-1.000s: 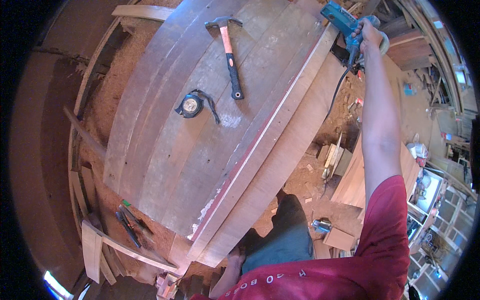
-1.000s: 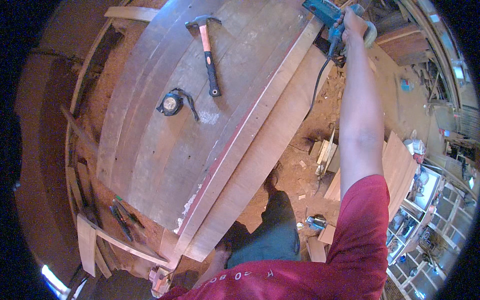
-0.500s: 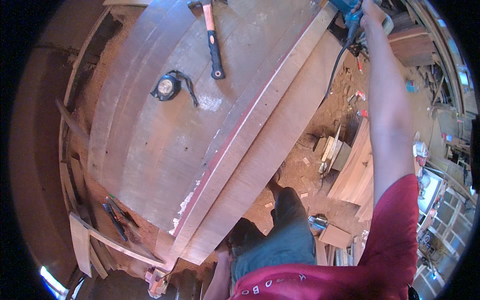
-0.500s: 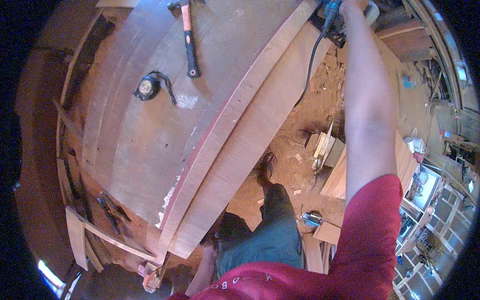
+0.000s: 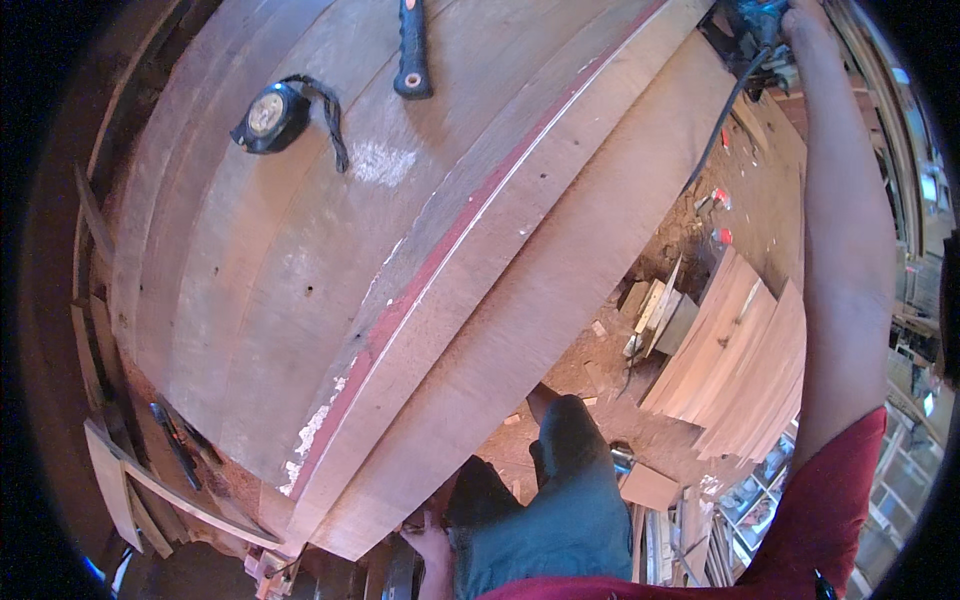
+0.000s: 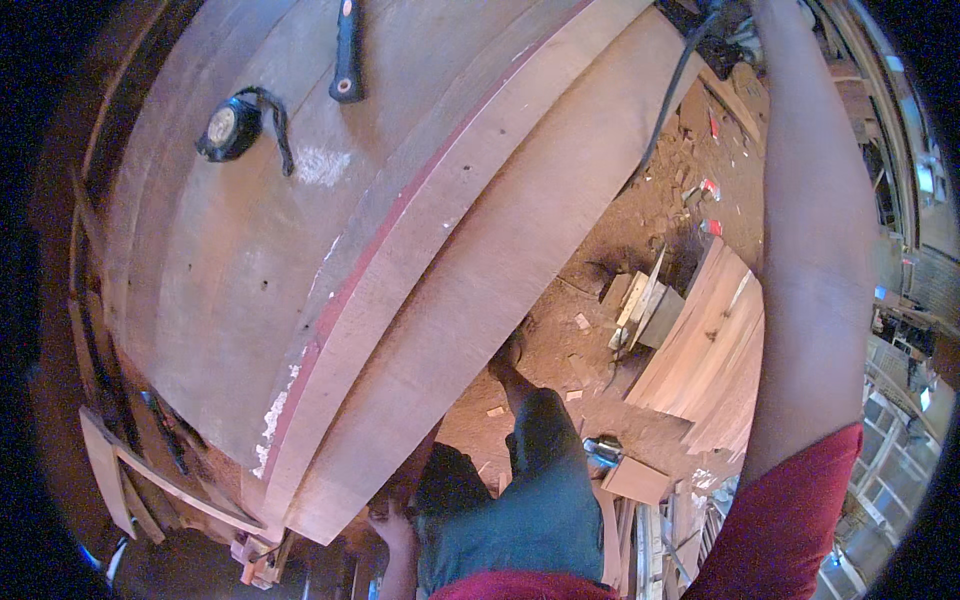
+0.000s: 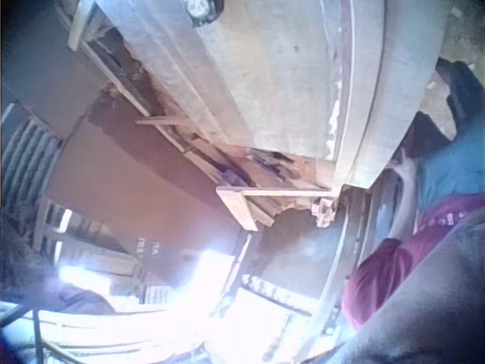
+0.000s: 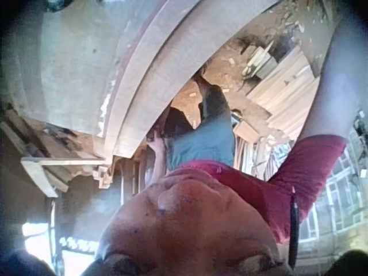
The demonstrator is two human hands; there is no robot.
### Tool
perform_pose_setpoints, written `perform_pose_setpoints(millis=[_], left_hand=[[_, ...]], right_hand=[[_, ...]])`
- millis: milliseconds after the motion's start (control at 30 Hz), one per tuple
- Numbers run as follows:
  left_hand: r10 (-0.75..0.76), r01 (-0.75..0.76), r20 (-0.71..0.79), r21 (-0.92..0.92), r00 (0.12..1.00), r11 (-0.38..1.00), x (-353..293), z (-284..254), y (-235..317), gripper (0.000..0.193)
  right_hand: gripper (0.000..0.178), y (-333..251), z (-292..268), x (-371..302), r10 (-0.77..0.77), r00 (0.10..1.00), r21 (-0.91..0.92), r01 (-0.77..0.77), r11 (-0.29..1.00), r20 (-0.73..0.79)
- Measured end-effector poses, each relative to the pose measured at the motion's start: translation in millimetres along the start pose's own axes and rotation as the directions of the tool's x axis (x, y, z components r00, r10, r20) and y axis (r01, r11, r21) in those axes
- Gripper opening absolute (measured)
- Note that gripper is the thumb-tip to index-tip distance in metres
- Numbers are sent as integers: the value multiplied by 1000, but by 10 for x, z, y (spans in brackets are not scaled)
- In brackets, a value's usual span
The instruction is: The person uses a circular saw to cut a long wooden board, then measures wooden pieces using a tape measure and marks them with a pen, and finally hammers nails into a board to attach it to a curved wooden structure.
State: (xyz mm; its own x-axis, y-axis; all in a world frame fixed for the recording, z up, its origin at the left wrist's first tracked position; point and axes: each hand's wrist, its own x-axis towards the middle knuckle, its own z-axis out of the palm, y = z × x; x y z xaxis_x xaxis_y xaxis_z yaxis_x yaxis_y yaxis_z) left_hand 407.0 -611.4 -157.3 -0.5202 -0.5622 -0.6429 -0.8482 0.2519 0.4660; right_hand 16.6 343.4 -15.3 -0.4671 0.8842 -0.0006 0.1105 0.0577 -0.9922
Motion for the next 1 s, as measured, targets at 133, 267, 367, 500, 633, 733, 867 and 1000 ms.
perform_pose_setpoints(millis=[133,267,367,500,633,733,867,1000], left_hand=[[123,-144,142,144,982,979,130,-141,-205,50],[15,-14,46,-20,999,1000,-289,163,617,61],[147,-146,-7,79,989,986,-135,65,169,63],[233,-241,74,120,970,963,77,-155,-288,67],[187,-184,115,-30,976,982,88,-117,-289,67],[65,-63,3,-231,998,971,29,-76,-395,63],[65,-65,17,-18,998,998,31,-248,-581,76],[45,-47,43,59,998,997,9,-241,-451,78]], right_hand=[[19,21,-205,399,63,993,4,-64,998,100],[17,-60,-357,714,111,979,-22,-109,994,171],[16,-154,-458,857,143,970,-57,-134,989,195],[16,-225,-544,941,179,959,-99,-160,982,220],[16,-270,-567,902,171,940,-31,-170,985,296],[16,-359,-448,868,162,944,-63,-151,987,287],[17,-416,-526,790,158,955,-90,-140,986,250],[17,-406,-418,659,146,961,-95,-127,987,235]])
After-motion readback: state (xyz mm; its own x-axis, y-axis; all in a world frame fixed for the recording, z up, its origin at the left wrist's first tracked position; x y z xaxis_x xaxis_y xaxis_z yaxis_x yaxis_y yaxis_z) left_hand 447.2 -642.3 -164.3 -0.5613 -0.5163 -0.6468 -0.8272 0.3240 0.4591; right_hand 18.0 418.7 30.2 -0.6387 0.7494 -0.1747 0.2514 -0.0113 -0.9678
